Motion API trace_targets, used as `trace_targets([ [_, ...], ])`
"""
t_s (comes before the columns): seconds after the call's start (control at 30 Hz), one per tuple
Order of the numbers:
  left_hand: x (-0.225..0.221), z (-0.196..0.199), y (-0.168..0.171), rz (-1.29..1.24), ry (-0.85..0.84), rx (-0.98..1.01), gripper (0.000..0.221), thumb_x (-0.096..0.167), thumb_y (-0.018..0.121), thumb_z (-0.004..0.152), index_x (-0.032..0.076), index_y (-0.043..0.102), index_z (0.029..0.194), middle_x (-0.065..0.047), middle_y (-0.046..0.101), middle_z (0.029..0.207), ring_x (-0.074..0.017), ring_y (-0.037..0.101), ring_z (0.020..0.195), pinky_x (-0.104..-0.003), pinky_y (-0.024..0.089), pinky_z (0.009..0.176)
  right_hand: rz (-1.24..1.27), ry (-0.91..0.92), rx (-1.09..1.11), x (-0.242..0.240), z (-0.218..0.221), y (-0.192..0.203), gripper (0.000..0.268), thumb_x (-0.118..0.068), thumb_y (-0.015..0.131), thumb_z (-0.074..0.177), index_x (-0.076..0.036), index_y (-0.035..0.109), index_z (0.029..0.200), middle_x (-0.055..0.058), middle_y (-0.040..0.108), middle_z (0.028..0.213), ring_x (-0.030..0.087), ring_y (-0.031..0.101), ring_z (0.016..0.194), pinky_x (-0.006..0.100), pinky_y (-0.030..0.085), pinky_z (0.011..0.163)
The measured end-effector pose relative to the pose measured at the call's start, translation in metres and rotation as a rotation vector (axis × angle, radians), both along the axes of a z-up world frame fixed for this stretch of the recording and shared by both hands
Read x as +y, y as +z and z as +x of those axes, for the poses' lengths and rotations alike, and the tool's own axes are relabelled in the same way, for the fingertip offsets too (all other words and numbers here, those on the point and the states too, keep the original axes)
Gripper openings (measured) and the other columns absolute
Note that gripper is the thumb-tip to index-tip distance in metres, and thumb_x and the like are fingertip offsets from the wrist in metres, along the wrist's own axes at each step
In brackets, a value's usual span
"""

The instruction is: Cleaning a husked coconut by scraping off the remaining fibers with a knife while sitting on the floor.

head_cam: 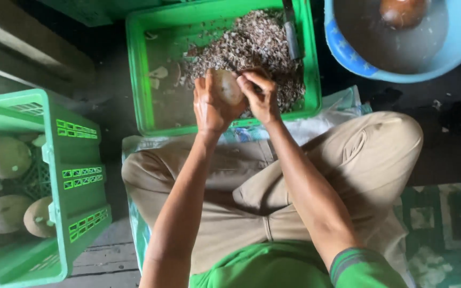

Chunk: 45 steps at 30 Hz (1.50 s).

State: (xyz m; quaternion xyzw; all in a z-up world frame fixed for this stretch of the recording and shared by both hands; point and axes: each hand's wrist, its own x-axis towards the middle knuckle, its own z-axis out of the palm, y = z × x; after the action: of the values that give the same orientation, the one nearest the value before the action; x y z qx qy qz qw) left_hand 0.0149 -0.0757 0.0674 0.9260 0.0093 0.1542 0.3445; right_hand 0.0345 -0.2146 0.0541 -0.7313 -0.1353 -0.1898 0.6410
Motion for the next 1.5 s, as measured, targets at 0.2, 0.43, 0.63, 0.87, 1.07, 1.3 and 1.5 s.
trace_targets([
  [0.2, 0.007, -0.001, 0.007, -0.104, -0.053, 0.017, 0.105, 0.038, 0.095, 0.044, 0.016, 0.049, 0.136, -0.013, 0.059, 0.111, -0.0440, 0.069, 0.099, -0.059, 0.059, 0.085, 0.056, -0.073, 0.047, -0.005, 0.004, -0.019, 0.012, -0.014, 0.072, 0.099, -0.002, 0.075, 0.097, 0.013, 0.072, 0.086, 0.019, 0.068, 0.088, 0.041, 0.054, 0.082],
  [0.43, 0.034, 0.016, 0.006, -0.080, -0.236, 0.267, 0.130, 0.059, 0.099, 0.049, 0.017, 0.035, 0.153, -0.022, 0.060, 0.133, -0.0486, 0.065, 0.115, -0.063, 0.050, 0.102, 0.407, -0.154, 0.276, -0.009, -0.002, -0.025, 0.012, -0.020, 0.071, 0.097, -0.013, 0.079, 0.102, 0.002, 0.070, 0.082, 0.006, 0.053, 0.068, 0.020, 0.044, 0.049],
  [0.63, 0.027, 0.014, -0.009, -0.104, -0.149, 0.161, 0.118, 0.045, 0.103, 0.045, 0.015, 0.045, 0.143, -0.020, 0.061, 0.123, -0.0477, 0.068, 0.107, -0.064, 0.056, 0.093, 0.070, -0.064, 0.033, 0.001, -0.003, -0.029, 0.005, -0.012, 0.073, 0.097, -0.010, 0.077, 0.098, 0.007, 0.073, 0.096, 0.014, 0.065, 0.092, 0.032, 0.053, 0.079],
  [0.87, 0.017, 0.003, 0.013, -0.097, -0.214, -0.094, 0.077, 0.032, 0.089, 0.063, 0.009, 0.050, 0.125, -0.016, 0.059, 0.109, -0.0380, 0.068, 0.086, -0.050, 0.059, 0.072, -0.399, -0.041, -0.341, 0.017, 0.013, 0.019, 0.013, -0.019, 0.069, 0.097, -0.009, 0.075, 0.090, 0.006, 0.067, 0.094, 0.021, 0.059, 0.083, 0.033, 0.050, 0.075],
  [1.07, 0.019, 0.007, 0.007, -0.095, -0.243, -0.190, 0.073, 0.033, 0.091, 0.061, 0.000, 0.053, 0.113, -0.015, 0.059, 0.095, -0.0277, 0.063, 0.068, -0.041, 0.057, 0.057, -0.380, 0.152, -0.373, 0.018, 0.029, 0.030, 0.017, -0.011, 0.069, 0.098, 0.002, 0.074, 0.088, 0.013, 0.068, 0.093, 0.020, 0.057, 0.074, 0.031, 0.051, 0.069],
  [1.3, 0.019, 0.001, 0.025, -0.165, -0.263, -0.228, 0.065, 0.024, 0.091, 0.063, 0.006, 0.054, 0.113, -0.011, 0.058, 0.100, -0.0241, 0.065, 0.074, -0.037, 0.060, 0.062, -0.347, 0.259, -0.204, 0.007, 0.031, 0.023, 0.010, -0.008, 0.071, 0.097, 0.001, 0.073, 0.092, 0.012, 0.063, 0.090, 0.018, 0.051, 0.078, 0.030, 0.046, 0.069],
  [1.5, 0.015, 0.001, 0.014, -0.112, -0.213, -0.081, 0.093, 0.031, 0.096, 0.053, 0.004, 0.050, 0.129, -0.013, 0.060, 0.107, -0.0279, 0.069, 0.083, -0.040, 0.062, 0.072, -0.191, 0.287, -0.160, -0.004, 0.039, 0.004, 0.010, -0.006, 0.071, 0.098, 0.002, 0.069, 0.092, 0.013, 0.064, 0.092, 0.020, 0.054, 0.078, 0.031, 0.049, 0.069],
])
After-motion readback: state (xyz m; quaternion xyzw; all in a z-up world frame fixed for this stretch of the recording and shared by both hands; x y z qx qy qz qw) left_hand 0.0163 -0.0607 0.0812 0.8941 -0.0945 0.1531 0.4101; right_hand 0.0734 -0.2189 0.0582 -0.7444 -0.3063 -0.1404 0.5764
